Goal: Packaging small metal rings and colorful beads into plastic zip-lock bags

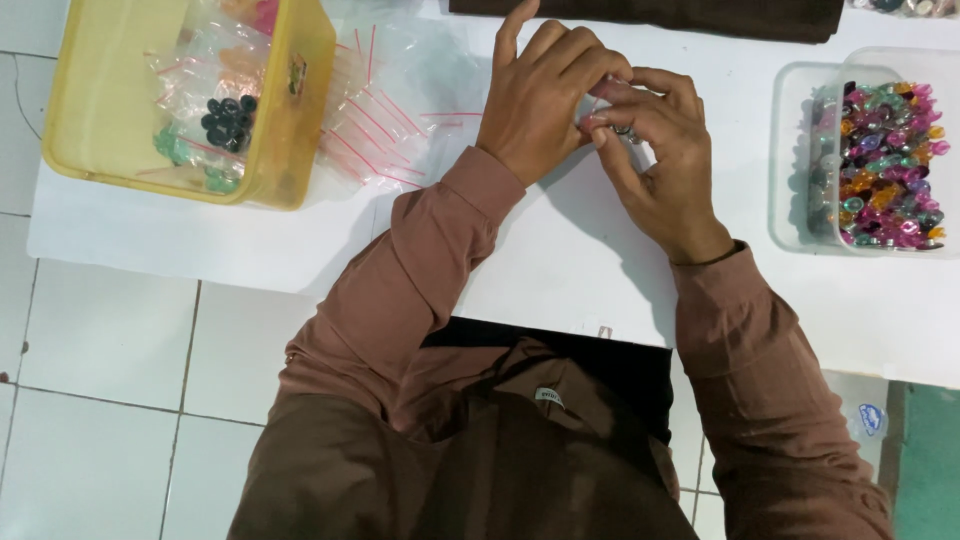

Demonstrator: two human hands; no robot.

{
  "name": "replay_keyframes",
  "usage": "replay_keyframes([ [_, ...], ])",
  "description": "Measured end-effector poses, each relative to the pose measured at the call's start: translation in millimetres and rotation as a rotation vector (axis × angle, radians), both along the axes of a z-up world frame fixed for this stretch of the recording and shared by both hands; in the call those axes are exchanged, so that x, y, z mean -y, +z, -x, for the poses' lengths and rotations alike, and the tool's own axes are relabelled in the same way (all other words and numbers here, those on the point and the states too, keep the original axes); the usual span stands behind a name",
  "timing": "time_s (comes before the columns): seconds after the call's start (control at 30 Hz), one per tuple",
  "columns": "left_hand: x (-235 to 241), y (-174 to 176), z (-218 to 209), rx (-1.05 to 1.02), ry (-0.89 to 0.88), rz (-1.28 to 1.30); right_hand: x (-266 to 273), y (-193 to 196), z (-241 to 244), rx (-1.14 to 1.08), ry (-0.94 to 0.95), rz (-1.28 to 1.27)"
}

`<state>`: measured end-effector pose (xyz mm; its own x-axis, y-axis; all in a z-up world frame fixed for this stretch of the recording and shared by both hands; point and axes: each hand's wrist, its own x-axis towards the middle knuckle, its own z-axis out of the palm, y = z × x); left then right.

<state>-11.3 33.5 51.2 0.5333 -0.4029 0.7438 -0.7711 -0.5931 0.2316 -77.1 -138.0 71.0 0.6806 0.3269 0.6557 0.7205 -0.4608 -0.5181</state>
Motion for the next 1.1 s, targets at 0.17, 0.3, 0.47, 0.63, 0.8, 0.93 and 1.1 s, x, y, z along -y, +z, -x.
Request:
replay_keyframes([
  [0.17,-1.5,4.9,1.9,0.018,-0.019,0.035,2.1,0.0,1.9,-0.106,-0.057,0.028],
  [0.3,-3.7,7.1,1.5,-0.013,-0.024,0.034,4.1,-1.2,2.4,-0.052,-0.019,0.103],
  [0.47,-5.0,14.0,0.8,0.024,-0.010,0.039,0.8,7.6,2.4,0.007,-0.007,0.125],
  [0.63,-6.8,11.7,-0.3,0.004,-0.026,-0.011,7.3,6.1,-1.8,0.067,-0.039,0.147],
  [0.8,-9.5,0.8,-6.1,-0.083,-0.098,-0.045,8.5,7.4,-0.1,0.035,-0.061,0.168],
  [0.93,-8.3,-2.9,-7.5,-0.094,-0.103,-0.014,9.7,7.3,-0.2,0.049,-0.060,0.178],
  [1.1,-9.3,0.3,-7.6,-0.114,-0.115,0.021,8.5,12.5,1.4,0.052,-0.048,0.184],
])
